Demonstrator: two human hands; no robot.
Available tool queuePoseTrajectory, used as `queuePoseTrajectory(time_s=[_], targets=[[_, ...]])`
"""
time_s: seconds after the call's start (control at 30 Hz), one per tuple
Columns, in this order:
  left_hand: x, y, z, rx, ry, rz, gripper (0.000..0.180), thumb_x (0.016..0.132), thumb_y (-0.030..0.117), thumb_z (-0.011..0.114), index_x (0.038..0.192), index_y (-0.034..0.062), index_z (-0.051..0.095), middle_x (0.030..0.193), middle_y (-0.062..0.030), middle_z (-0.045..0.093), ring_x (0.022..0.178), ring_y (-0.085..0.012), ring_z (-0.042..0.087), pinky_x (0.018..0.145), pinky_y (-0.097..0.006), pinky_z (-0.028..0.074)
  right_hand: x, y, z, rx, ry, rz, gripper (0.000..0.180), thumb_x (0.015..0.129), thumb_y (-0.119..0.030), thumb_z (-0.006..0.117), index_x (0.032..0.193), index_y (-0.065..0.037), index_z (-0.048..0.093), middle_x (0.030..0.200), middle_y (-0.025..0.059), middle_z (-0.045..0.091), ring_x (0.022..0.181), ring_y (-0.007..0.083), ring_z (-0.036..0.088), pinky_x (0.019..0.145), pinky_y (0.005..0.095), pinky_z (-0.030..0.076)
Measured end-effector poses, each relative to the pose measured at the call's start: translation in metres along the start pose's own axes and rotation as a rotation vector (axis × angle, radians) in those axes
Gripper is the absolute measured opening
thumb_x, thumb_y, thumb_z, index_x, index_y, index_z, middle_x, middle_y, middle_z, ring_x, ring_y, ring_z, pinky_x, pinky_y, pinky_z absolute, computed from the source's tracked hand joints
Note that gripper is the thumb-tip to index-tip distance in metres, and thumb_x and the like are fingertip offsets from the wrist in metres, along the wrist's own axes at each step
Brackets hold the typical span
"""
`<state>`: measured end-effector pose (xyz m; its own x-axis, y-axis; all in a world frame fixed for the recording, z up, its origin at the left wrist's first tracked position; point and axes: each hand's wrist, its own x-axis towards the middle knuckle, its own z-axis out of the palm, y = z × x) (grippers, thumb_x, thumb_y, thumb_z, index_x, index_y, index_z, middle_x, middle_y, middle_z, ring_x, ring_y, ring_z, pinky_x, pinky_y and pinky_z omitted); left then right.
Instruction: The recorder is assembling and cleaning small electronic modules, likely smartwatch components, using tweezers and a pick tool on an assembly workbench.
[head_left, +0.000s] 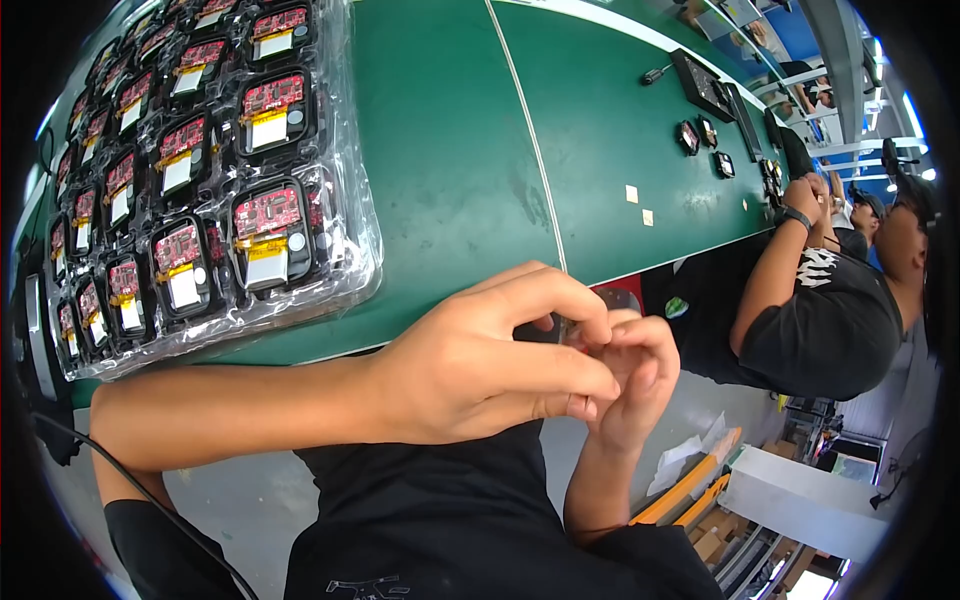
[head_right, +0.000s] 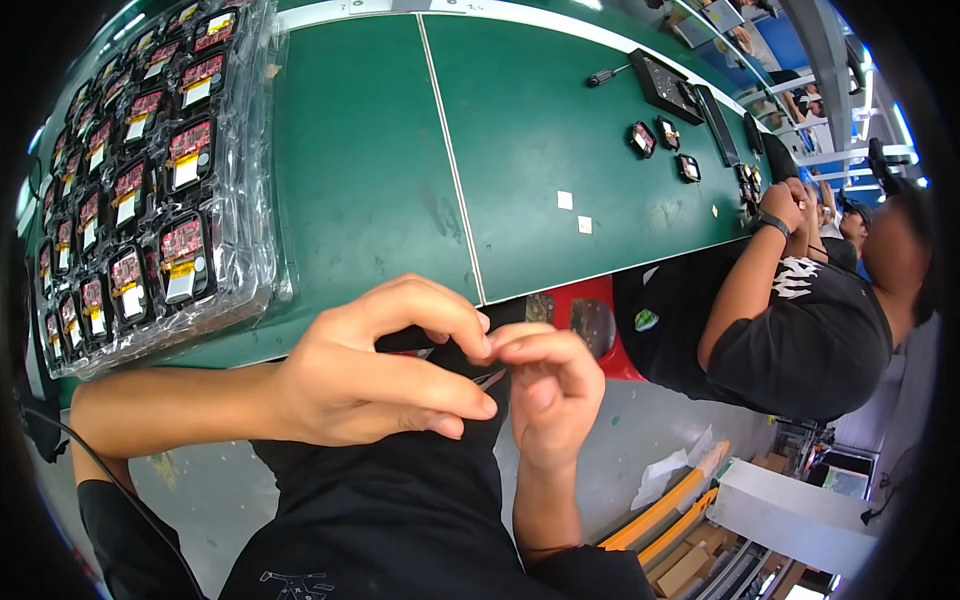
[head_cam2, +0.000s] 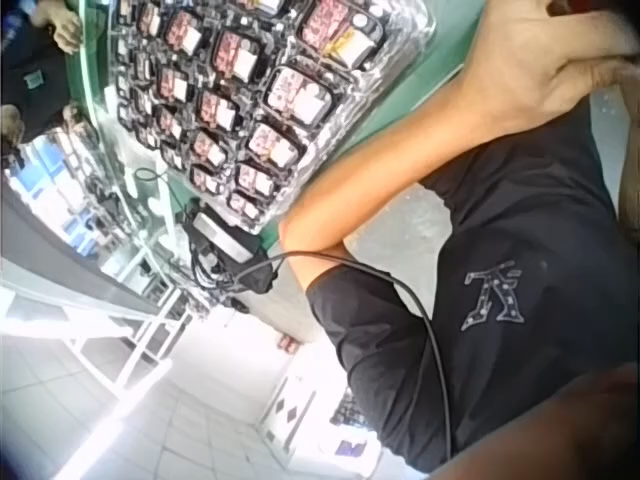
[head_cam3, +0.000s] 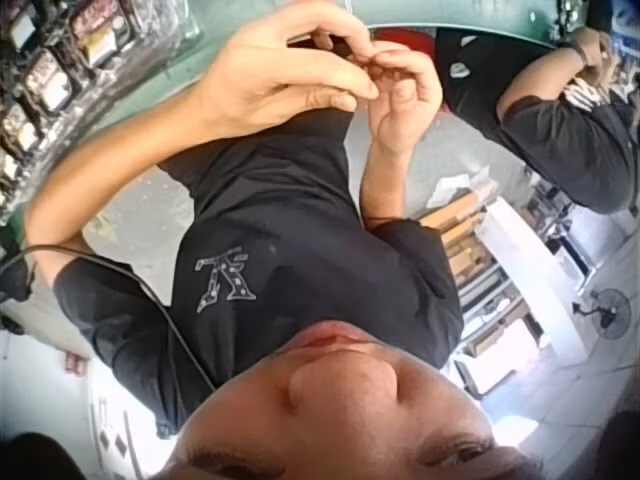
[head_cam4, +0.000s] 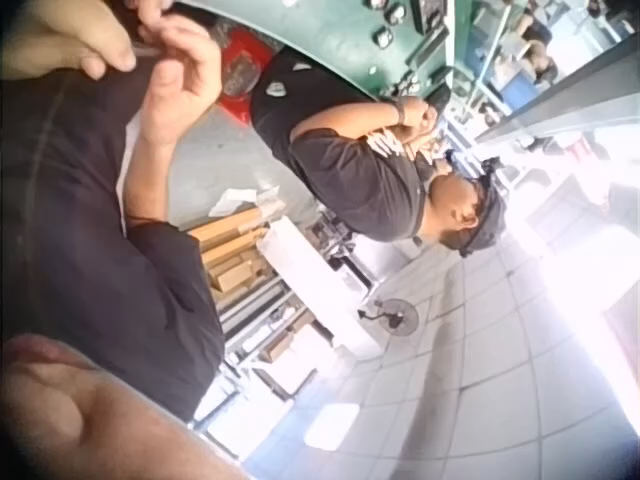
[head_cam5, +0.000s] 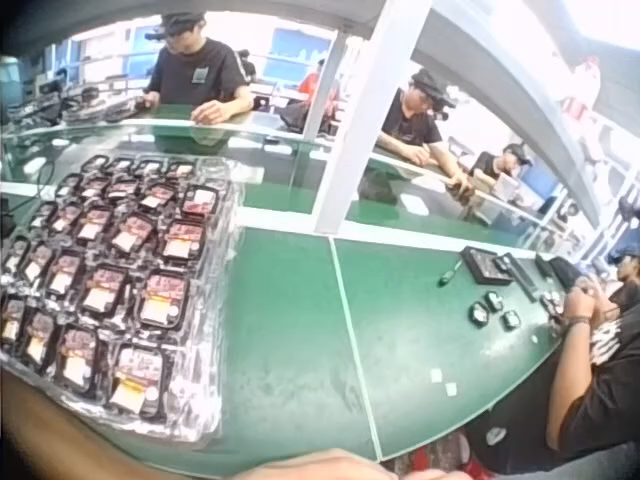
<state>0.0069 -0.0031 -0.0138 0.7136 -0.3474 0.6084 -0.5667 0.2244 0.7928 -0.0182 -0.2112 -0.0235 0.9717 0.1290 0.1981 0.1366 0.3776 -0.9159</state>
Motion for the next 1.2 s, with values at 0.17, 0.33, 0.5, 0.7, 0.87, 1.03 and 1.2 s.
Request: queuePoseTrajectory(time_s=[0.17, 0.33, 0.5, 0.7, 0.87, 1.03, 1.2], targets=[[-0.001, 0.004, -0.001, 0.08, -0.021, 0.005, 0.031, 0.075, 0.017, 0.085, 0.105, 0.0136, 0.079, 0.117, -0.0102, 0.06, 0.102, -0.0243, 0.06, 0.079, -0.034, 0.051, 0.005, -0.02, 0.009, -0.39, -0.293, -0.122, 0.033, 0.094, -0.024, 0.073, 0.105, 0.007, 0.067, 0.095, 0.0169, 0.07, 0.081, 0.023, 0.07, 0.072, 0.0326, 0.056], [0.001, 0.001, -0.002, -0.039, 0.007, -0.133, 0.047, 0.086, 0.016, 0.08, 0.128, 0.0024, 0.066, 0.12, -0.0136, 0.059, 0.104, -0.0242, 0.06, 0.087, -0.034, 0.05, 0.021, -0.031, 0.016, -0.711, -0.393, -0.082, 0.021, 0.091, -0.011, 0.075, 0.102, 0.005, 0.067, 0.081, 0.0072, 0.063, 0.07, 0.013, 0.062, 0.063, 0.026, 0.051], [0.0, 0.007, -0.004, 0.038, 0.022, -0.198, 0.045, 0.092, 0.021, 0.074, 0.131, 0.0029, 0.06, 0.121, -0.0141, 0.058, 0.108, -0.0256, 0.059, 0.093, -0.034, 0.048, 0.084, -0.036, -0.033, -1.175, 0.321, -0.184, 0.02, 0.1, -0.009, 0.06, 0.116, 0.003, 0.063, 0.088, 0.0116, 0.064, 0.076, 0.0155, 0.062, 0.069, 0.0279, 0.049], [0.002, 0.01, -0.004, 0.021, -0.098, -0.228, 0.017, 0.097, 0.016, 0.064, 0.108, 0.0027, 0.065, 0.109, -0.0111, 0.062, 0.098, -0.0285, 0.063, 0.084, -0.036, 0.052, 0.207, -0.046, -0.16, -1.593, 0.282, -0.28, 0.037, 0.105, -0.022, 0.053, 0.134, 0.001, 0.057, 0.127, 0.02, 0.064, 0.117, 0.029, 0.061, 0.101, 0.0372, 0.045], [-0.004, 0.005, 0.0, 0.09, -0.133, -0.165, 0.016, 0.098, 0.021, 0.063, 0.102, 0.0056, 0.066, 0.104, -0.0088, 0.062, 0.092, -0.0299, 0.065, 0.077, -0.04, 0.053, 0.231, -0.028, -0.157, -1.362, 0.019, -0.039, 0.041, 0.106, -0.026, 0.05, 0.137, 0.001, 0.057, 0.139, 0.0184, 0.057, 0.126, 0.0269, 0.057, 0.106, 0.0323, 0.042], [-0.004, 0.004, 0.001, 0.101, -0.153, -0.17, 0.02, 0.1, 0.023, 0.058, 0.104, 0.0052, 0.065, 0.103, -0.0094, 0.061, 0.09, -0.0314, 0.064, 0.077, -0.042, 0.051, 0.173, -0.004, -0.037, -1.453, -0.131, -0.155, 0.039, 0.103, -0.018, 0.054, 0.137, 0.0, 0.056, 0.147, 0.0216, 0.049, 0.136, 0.0359, 0.047, 0.114, 0.0382, 0.036], [-0.006, 0.004, 0.003, 0.099, -0.17, -0.181, 0.019, 0.1, 0.023, 0.058, 0.104, 0.0056, 0.065, 0.101, -0.0089, 0.06, 0.089, -0.0308, 0.063, 0.077, -0.043, 0.051, 0.138, 0.007, 0.046, -1.462, -0.448, -0.255, 0.043, 0.099, -0.013, 0.059, 0.141, -0.007, 0.055, 0.152, 0.0209, 0.044, 0.143, 0.0428, 0.036, 0.117, 0.0482, 0.029]])
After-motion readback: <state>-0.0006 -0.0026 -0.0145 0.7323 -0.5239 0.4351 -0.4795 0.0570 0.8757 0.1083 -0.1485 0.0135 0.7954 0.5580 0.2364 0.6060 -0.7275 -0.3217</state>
